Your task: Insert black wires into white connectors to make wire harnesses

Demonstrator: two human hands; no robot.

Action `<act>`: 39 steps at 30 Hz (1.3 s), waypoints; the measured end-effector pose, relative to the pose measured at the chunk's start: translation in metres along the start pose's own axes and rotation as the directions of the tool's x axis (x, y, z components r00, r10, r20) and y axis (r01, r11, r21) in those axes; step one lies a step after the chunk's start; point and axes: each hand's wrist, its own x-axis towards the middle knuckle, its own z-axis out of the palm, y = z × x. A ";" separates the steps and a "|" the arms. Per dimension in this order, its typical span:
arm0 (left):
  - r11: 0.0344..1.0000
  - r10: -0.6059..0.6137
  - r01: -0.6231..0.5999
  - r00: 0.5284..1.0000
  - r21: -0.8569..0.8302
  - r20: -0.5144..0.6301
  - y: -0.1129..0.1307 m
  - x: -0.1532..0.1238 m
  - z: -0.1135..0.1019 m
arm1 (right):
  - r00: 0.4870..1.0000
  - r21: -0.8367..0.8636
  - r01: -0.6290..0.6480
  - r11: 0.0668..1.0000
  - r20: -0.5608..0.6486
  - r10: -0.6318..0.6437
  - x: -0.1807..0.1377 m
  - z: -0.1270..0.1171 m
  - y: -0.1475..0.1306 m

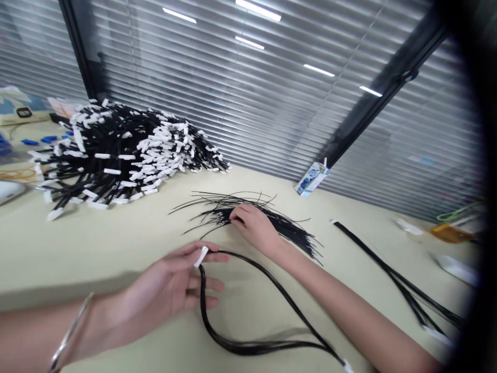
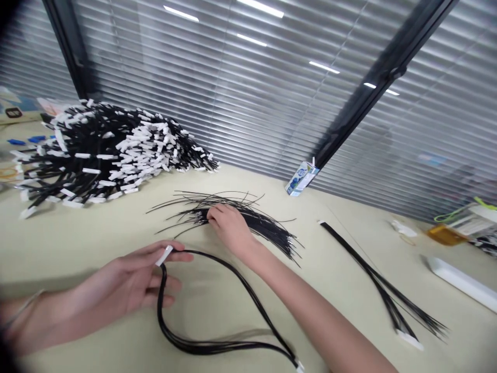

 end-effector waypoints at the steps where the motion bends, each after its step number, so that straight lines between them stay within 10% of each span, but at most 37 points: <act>1: 1.000 0.003 -0.003 1.000 0.001 0.000 0.000 0.000 0.001 | 0.999 0.035 -0.010 0.999 -0.033 0.011 0.000 -0.003 0.000; 5: 1.000 0.026 -0.026 1.000 -0.018 0.009 0.001 -0.001 0.001 | 0.966 0.182 -0.053 0.982 -0.239 0.097 -0.004 -0.028 -0.012; 10: 0.998 0.047 -0.047 0.999 -0.031 0.006 -0.002 -0.001 -0.002 | 0.789 0.382 -0.033 0.924 -0.558 0.259 -0.020 -0.074 -0.066; 15: 0.998 0.057 -0.057 0.998 -0.012 0.016 -0.004 -0.002 -0.002 | 0.990 0.465 0.006 0.885 -0.126 0.060 -0.045 -0.071 -0.117; 22: 0.903 0.177 -0.146 0.983 0.404 -0.039 -0.006 -0.002 -0.004 | 0.954 0.431 -0.291 0.854 0.203 0.223 -0.055 -0.040 -0.105; 28: 0.500 0.312 -0.248 0.945 0.830 0.095 0.000 0.002 -0.011 | 0.941 0.439 -0.317 0.840 0.258 0.220 -0.059 -0.029 -0.097; 39: 0.474 0.274 -0.225 0.956 0.851 0.100 0.010 -0.001 -0.010 | 0.949 0.368 -0.285 0.885 0.238 0.207 -0.066 -0.022 -0.107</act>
